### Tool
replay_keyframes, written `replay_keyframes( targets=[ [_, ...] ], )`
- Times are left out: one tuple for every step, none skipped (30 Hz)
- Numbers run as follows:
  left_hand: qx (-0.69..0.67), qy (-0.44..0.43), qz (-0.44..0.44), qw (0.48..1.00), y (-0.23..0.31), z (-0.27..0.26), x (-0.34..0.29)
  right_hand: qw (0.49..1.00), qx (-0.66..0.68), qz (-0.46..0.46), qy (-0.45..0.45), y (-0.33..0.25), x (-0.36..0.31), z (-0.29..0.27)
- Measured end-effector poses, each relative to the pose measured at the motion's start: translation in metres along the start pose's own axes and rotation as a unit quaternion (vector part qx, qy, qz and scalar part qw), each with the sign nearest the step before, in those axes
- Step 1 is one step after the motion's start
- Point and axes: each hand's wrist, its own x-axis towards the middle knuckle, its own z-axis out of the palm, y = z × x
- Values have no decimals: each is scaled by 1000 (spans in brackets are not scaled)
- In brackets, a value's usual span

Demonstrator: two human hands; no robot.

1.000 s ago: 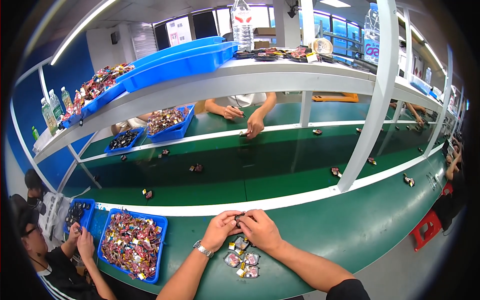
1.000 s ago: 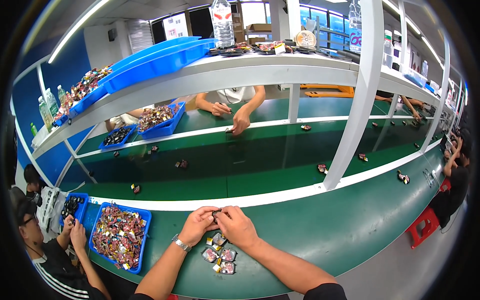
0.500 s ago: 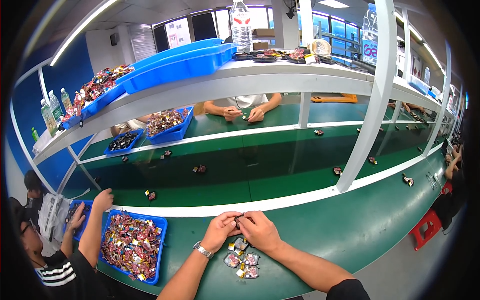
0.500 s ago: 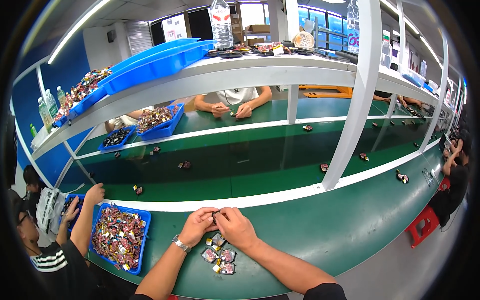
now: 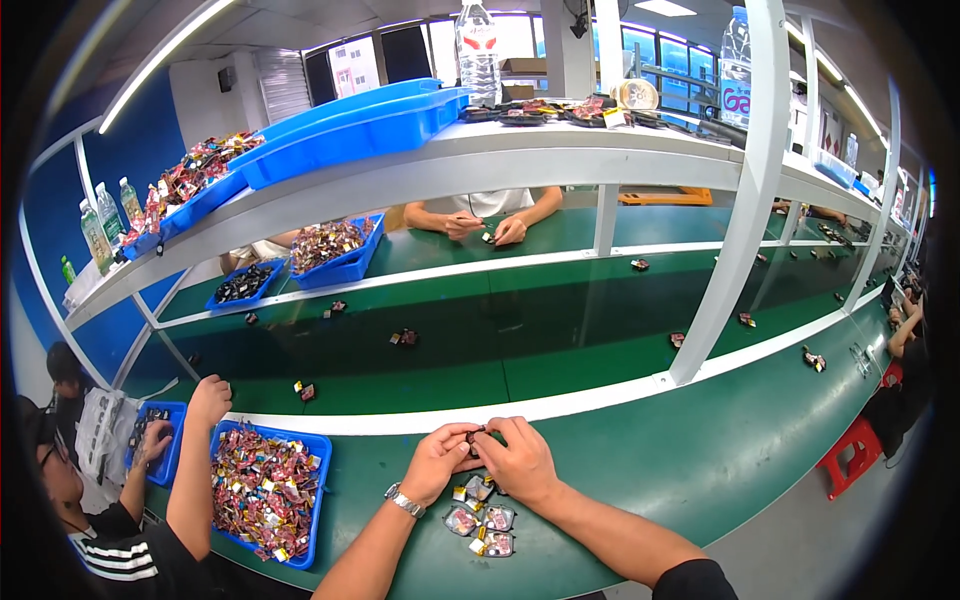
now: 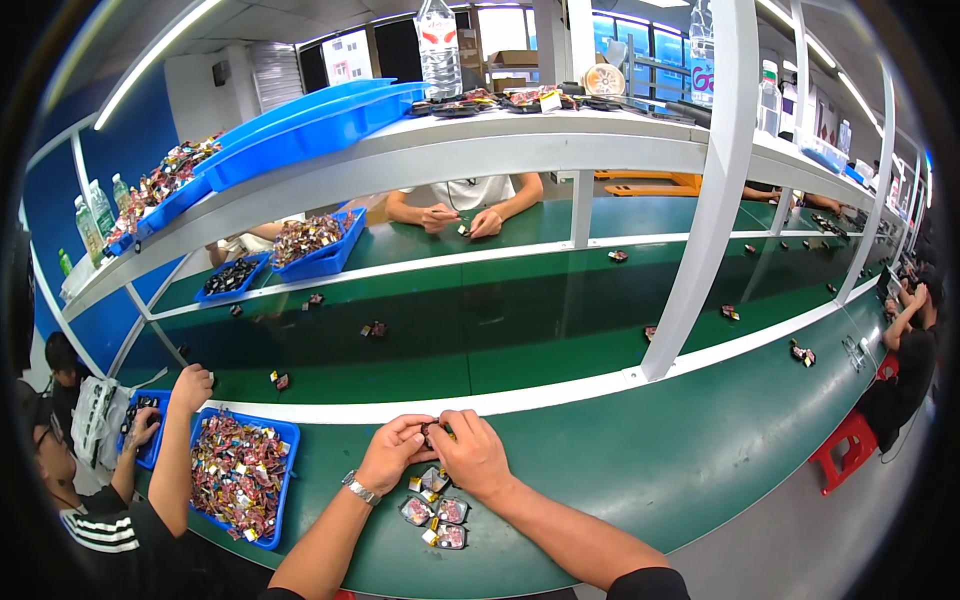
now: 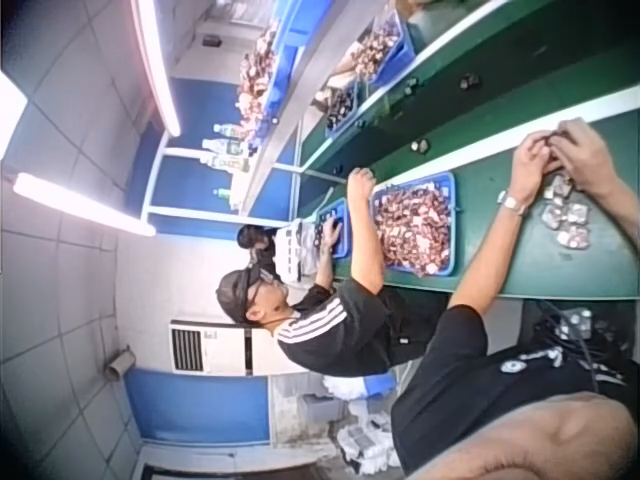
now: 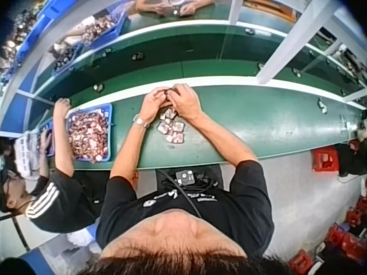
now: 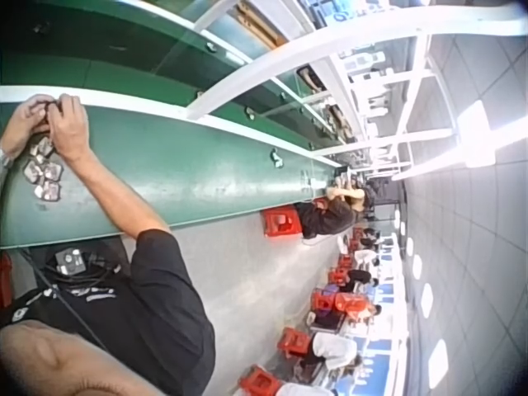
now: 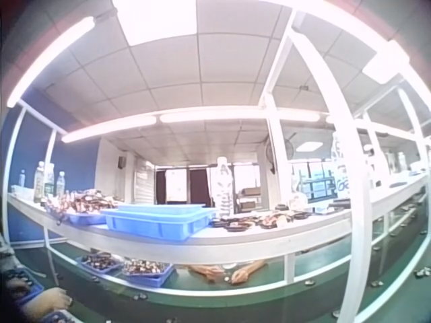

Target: Sorting and grouping small colorful plastic toy parts on a green workbench in an assembly line setting.

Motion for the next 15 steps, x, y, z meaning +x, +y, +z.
replay_keyframes(
  targets=[
    [-3,3,3,1000,0,1,0,1000,-9,-5,5,0,1,0],
    [-6,6,6,1000,1,1,0,1000,-8,-5,4,2,2,0],
    [-8,6,6,1000,0,1,0,1000,-3,-11,-6,5,3,0],
    [-16,8,6,1000,0,0,1,1000,3,-17,-17,7,4,1],
    [-24,10,5,1000,0,-1,2,1000,2,-18,-19,8,5,3],
    [-28,12,6,1000,-1,-2,3,1000,6,-15,-27,10,6,5],
    [-34,18,10,999,-2,-3,4,999,10,-12,-35,9,7,7],
    [-41,24,13,999,-2,-4,4,999,11,-14,-39,7,7,9],
    [-51,35,21,998,0,-4,4,999,32,8,-42,5,9,14],
    [-54,40,23,997,-1,-7,3,997,54,30,-44,2,10,17],
    [-68,42,24,997,-2,-10,3,995,77,35,-60,0,9,16],
    [-82,44,26,995,-3,-11,3,994,78,32,-65,-2,10,16],
    [-87,37,36,995,-4,-10,3,994,83,37,-58,-3,10,17],
    [-91,41,38,994,-4,-10,3,994,88,42,-52,-4,10,18],
    [-99,41,34,994,-4,-10,4,994,88,40,-56,-2,11,19]
  ],
)
